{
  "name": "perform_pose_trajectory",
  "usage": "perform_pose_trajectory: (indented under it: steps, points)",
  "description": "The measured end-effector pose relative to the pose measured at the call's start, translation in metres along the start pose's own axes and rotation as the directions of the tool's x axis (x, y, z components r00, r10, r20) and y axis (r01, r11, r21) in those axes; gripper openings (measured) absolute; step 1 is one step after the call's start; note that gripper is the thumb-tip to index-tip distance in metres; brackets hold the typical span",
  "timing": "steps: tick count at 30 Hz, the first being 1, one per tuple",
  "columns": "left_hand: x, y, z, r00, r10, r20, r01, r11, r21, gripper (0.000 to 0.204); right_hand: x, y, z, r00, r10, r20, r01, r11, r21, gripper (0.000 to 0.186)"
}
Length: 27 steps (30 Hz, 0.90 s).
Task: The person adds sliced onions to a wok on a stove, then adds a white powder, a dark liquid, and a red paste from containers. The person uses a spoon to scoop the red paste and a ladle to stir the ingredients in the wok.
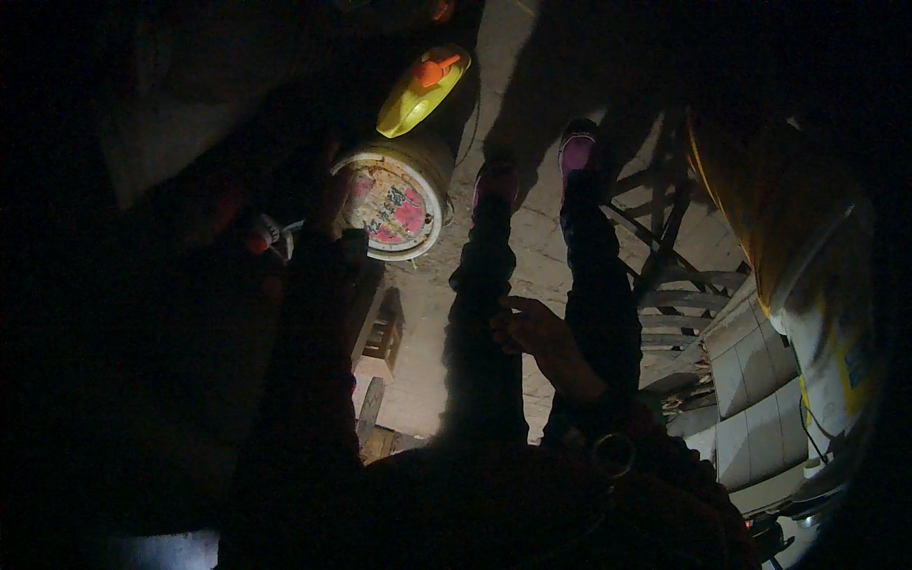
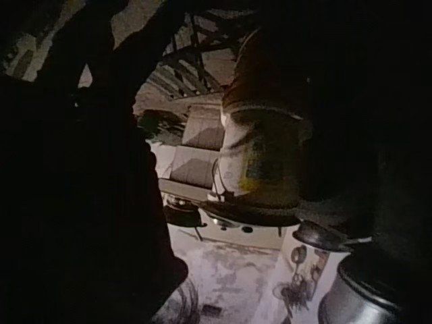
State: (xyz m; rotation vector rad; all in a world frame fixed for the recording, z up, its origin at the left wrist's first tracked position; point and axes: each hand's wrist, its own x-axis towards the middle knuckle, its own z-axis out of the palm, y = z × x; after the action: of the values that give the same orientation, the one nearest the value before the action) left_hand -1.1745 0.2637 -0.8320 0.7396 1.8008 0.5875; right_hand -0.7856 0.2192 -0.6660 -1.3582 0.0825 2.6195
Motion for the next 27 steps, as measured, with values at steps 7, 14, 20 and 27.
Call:
perform_pose_trajectory:
  steps: [7, 14, 20, 27]
  points:
    - [0.004, -0.055, -0.026, 0.993, -0.11, 0.048, 0.111, 0.994, -0.012, 0.048, 0.003, 0.004, -0.003, 0.999, -0.029, 0.019, 0.032, 0.981, -0.191, 0.04]
    - [0.008, -0.071, -0.046, 0.993, -0.087, -0.073, 0.106, 0.94, 0.324, 0.043, 0.005, 0.004, -0.002, 0.998, 0.037, -0.051, -0.045, 0.986, -0.163, 0.038]
    - [0.02, -0.069, -0.056, 0.996, -0.036, -0.076, 0.071, 0.843, 0.533, 0.041, 0.009, 0.0, 0.01, 0.999, 0.025, -0.044, -0.035, 0.972, -0.232, 0.037]
    - [0.025, -0.047, -0.06, 0.994, -0.109, 0.002, 0.085, 0.782, 0.617, 0.045, 0.012, -0.004, 0.015, 0.998, 0.037, -0.044, -0.048, 0.961, -0.274, 0.046]
